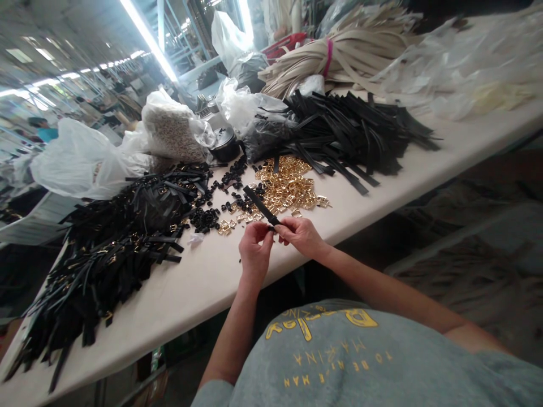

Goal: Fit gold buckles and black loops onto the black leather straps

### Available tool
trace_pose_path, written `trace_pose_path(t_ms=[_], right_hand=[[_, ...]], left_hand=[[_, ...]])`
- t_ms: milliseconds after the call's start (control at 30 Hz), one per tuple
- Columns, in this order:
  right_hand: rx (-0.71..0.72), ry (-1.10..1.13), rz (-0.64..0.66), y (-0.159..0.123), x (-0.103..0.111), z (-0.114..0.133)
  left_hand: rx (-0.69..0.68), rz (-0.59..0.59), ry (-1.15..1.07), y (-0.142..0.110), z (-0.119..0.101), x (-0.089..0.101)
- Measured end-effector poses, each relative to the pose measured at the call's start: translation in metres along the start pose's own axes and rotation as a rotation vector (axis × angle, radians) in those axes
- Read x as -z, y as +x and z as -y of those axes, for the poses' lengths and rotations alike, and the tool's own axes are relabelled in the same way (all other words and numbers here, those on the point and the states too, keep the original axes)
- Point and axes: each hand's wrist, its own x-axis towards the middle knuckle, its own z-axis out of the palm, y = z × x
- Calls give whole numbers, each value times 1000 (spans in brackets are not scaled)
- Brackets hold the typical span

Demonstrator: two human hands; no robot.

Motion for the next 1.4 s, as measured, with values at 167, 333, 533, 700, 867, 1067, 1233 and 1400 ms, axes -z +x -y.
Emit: trace_pose_path(t_ms=[167,333,533,700,867,1067,1233,1400], right_hand=[[8,33,36,-1,3,1],[20,-11,40,-4,5,0],[22,-70,94,-6,5,-2],[38,-153,115,-7,6,0],[34,-234,184,-4,11,-3],[46,-391,199,-1,18,-5],[114,-448,233,0,19,-8],[153,-361,263,1,19,-12]], left_hand=[[113,55,-149,1,-2,1],[326,79,-361,3,-2,5],[275,56,-390,4,4,5],[274,19,-379,6,5,4],[336,68,-354,10,3,9],[317,260,-249,13,-1,18],[254,320,-161,13,6,18],[215,343,-102,11,14,14]])
